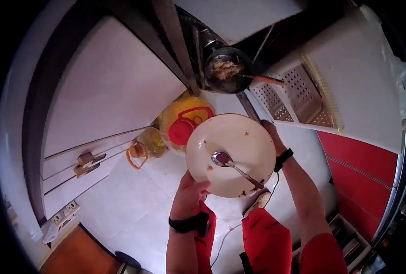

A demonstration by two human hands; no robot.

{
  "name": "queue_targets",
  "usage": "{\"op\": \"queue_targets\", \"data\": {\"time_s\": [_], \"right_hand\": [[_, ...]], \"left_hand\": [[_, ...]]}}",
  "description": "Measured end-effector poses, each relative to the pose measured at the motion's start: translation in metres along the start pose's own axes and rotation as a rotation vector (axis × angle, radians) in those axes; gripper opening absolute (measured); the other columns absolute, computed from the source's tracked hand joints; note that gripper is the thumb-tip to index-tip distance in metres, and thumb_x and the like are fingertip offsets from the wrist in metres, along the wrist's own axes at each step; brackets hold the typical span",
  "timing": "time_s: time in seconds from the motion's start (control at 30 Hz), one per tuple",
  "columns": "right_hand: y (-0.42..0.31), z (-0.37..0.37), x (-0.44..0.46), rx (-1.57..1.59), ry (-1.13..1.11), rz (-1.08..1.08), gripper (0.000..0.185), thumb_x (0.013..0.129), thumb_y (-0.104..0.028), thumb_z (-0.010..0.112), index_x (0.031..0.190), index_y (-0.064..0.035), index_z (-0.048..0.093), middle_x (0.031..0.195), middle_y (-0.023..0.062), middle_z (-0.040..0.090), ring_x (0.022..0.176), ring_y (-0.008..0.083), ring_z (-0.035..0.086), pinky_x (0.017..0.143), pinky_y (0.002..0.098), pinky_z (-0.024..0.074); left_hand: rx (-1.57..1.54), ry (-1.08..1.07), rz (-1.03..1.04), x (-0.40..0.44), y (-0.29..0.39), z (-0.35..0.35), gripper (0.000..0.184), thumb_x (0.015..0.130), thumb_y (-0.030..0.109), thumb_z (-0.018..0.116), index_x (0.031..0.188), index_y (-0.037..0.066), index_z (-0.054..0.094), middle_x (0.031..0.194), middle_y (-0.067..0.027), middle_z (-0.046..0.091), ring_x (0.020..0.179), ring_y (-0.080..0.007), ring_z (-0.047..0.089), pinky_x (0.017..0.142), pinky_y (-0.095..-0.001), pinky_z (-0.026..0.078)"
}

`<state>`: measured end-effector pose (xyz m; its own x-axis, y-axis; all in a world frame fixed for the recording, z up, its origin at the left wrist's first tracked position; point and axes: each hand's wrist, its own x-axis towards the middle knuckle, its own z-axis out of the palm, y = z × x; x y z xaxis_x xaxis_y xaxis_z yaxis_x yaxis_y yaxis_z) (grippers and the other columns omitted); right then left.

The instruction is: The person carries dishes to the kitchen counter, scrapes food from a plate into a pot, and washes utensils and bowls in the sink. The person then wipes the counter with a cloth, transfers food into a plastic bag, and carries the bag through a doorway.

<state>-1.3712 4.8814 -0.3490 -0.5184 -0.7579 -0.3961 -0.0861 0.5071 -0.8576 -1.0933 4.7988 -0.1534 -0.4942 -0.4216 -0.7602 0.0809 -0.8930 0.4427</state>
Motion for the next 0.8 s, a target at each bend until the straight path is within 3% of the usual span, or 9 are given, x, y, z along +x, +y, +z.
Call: {"op": "queue_targets", "data": {"time_s": [0.1,0.13,0.27,0.5,0.6,0.67,0.7,0.77,0.8], "right_hand": [[-0.032,0.003,0.032,-0.074,-0.086,0.079,0.025,0.071,-0.022,0.066,0.066,-0.0005,0.055,0.054,0.0083,0.055,0.049,0.0173,0.055,0.048,0.0321,0.0435],[-0.044,0.007,0.039,-0.182,-0.022,0.015,0.023,0.069,-0.021,0.063,0.062,-0.0013,0.053,0.05,0.0072,0.053,0.044,0.0178,0.052,0.045,0.0334,0.0417],[-0.035,0.024,0.085,-0.104,-0.035,0.151,0.02,0.066,-0.017,0.064,0.06,-0.0019,0.053,0.051,0.0057,0.053,0.044,0.0158,0.052,0.041,0.032,0.0406],[-0.042,0.057,0.128,0.015,-0.117,0.195,0.017,0.068,-0.016,0.064,0.061,-0.003,0.055,0.051,0.0045,0.053,0.043,0.0127,0.05,0.039,0.0296,0.0377],[-0.041,0.057,0.135,0.083,-0.174,0.235,0.02,0.074,-0.015,0.065,0.061,-0.0062,0.053,0.051,0.0024,0.05,0.041,0.011,0.047,0.039,0.0268,0.0347],[-0.045,0.052,0.137,0.322,-0.348,0.188,0.017,0.075,-0.019,0.069,0.077,-0.0059,0.058,0.064,0.0024,0.057,0.053,0.01,0.053,0.048,0.0254,0.0412],[-0.048,0.053,0.129,0.322,-0.352,0.196,0.017,0.075,-0.019,0.069,0.077,-0.0059,0.058,0.064,0.0024,0.057,0.053,0.01,0.053,0.048,0.0254,0.0412],[-0.062,0.053,0.111,0.418,-0.238,0.264,0.024,0.074,-0.024,0.07,0.089,-0.0076,0.061,0.076,0.0001,0.059,0.072,0.0089,0.055,0.063,0.0263,0.0463],[-0.082,0.042,0.1,0.329,-0.281,0.325,0.029,0.078,-0.024,0.068,0.099,-0.0084,0.058,0.09,-0.0031,0.059,0.084,0.0075,0.055,0.072,0.0269,0.0461]], "left_hand": [[-0.007,0.046,0.055,-0.002,0.008,-0.011,0.052,0.076,-0.007,0.048,0.127,0.002,0.042,0.111,-0.0106,0.057,0.091,-0.0193,0.06,0.07,-0.03,0.05],[0.003,0.04,0.04,-0.004,0.011,-0.018,0.051,0.076,-0.007,0.048,0.126,0.002,0.043,0.108,-0.0094,0.057,0.085,-0.0167,0.058,0.064,-0.027,0.046],[-0.024,0.072,0.057,-0.003,0.02,-0.023,0.048,0.075,-0.008,0.049,0.123,0.002,0.045,0.102,-0.0065,0.057,0.073,-0.0103,0.052,0.054,-0.0211,0.037],[-0.075,0.092,0.065,-0.004,0.025,-0.033,0.05,0.075,-0.009,0.049,0.124,0.002,0.044,0.103,-0.0056,0.057,0.074,-0.0094,0.052,0.054,-0.021,0.038],[-0.088,0.067,0.058,-0.009,0.025,-0.027,0.051,0.075,-0.01,0.048,0.123,0.002,0.043,0.101,-0.005,0.057,0.071,-0.0088,0.051,0.054,-0.0204,0.038],[-0.087,0.218,0.08,-0.01,0.027,-0.017,0.048,0.075,-0.01,0.048,0.121,0.002,0.045,0.096,-0.0043,0.057,0.065,-0.0073,0.048,0.05,-0.019,0.035],[-0.089,0.224,0.074,-0.012,0.024,-0.022,0.048,0.075,-0.01,0.048,0.121,0.002,0.045,0.096,-0.0043,0.057,0.065,-0.0073,0.048,0.05,-0.019,0.035],[-0.024,0.178,0.089,-0.016,0.017,-0.03,0.044,0.075,-0.01,0.048,0.118,0.002,0.047,0.09,-0.0033,0.057,0.06,-0.0069,0.047,0.047,-0.0182,0.033],[-0.035,0.186,0.133,-0.015,0.017,-0.021,0.041,0.076,-0.009,0.047,0.116,0.002,0.048,0.089,-0.0029,0.057,0.059,-0.0065,0.046,0.046,-0.018,0.032]]}}
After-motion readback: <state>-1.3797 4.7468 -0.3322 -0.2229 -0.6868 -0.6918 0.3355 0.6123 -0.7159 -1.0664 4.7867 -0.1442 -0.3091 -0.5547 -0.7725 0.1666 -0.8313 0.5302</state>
